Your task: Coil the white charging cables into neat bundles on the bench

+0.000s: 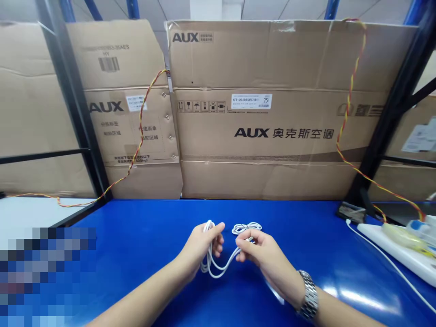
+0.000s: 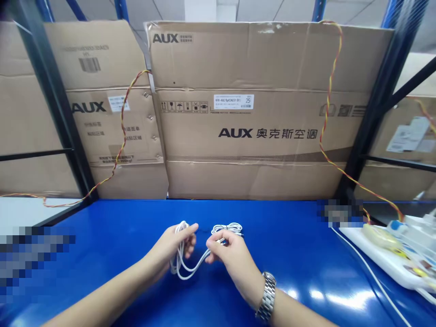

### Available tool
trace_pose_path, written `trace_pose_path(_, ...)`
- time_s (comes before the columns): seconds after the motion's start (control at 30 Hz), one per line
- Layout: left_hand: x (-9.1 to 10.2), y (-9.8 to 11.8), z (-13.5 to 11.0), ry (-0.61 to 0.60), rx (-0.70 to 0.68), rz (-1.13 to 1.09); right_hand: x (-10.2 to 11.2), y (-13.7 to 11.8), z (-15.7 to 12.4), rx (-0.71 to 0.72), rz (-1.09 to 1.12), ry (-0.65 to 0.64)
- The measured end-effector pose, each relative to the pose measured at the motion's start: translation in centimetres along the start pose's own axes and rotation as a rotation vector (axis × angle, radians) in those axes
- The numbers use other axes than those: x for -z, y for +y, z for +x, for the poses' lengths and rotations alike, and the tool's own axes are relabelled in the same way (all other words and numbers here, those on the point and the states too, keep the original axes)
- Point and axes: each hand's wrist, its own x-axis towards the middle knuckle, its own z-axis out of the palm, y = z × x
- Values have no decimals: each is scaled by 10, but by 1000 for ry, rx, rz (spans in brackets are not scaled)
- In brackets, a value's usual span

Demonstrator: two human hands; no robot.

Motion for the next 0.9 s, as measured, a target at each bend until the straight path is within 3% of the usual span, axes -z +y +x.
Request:
trace_pose_path(0.17, -3, -9, -2, -293, 110, -30, -5, 3, -2, 10, 126, -118)
trace_pose_path(0.23, -2, -13, -2, -345, 187, 13, -9, 6, -4, -26, 147, -208)
trace_pose_path(0.33, -2, -16, -2, -384, 220, 139, -14, 10, -6, -59, 253, -311)
trace_pose_path(0.4, -2, -16, -2, -378, 208, 202, -13, 11, -6, -39, 297, -304)
trace_pose_path(0.53, -4, -16, -4, -304, 201, 206, -4, 11, 1, 24, 140, -91)
trace_pose_path(0.6, -5, -16, -4, -269, 195, 178, -1, 12, 3, 26, 56, -53)
trace_pose_path(0.7, -7, -15, -5, -212, 217, 173, -3, 14, 2, -18, 41, -183)
trace_pose_path(0.77, -8, -16, -6, -253, 231, 176, -8, 15, -1, -45, 68, -239)
trace_pose_path(0.9, -7, -18, -13, -477, 184, 166, -11, 15, -4, -43, 74, -259)
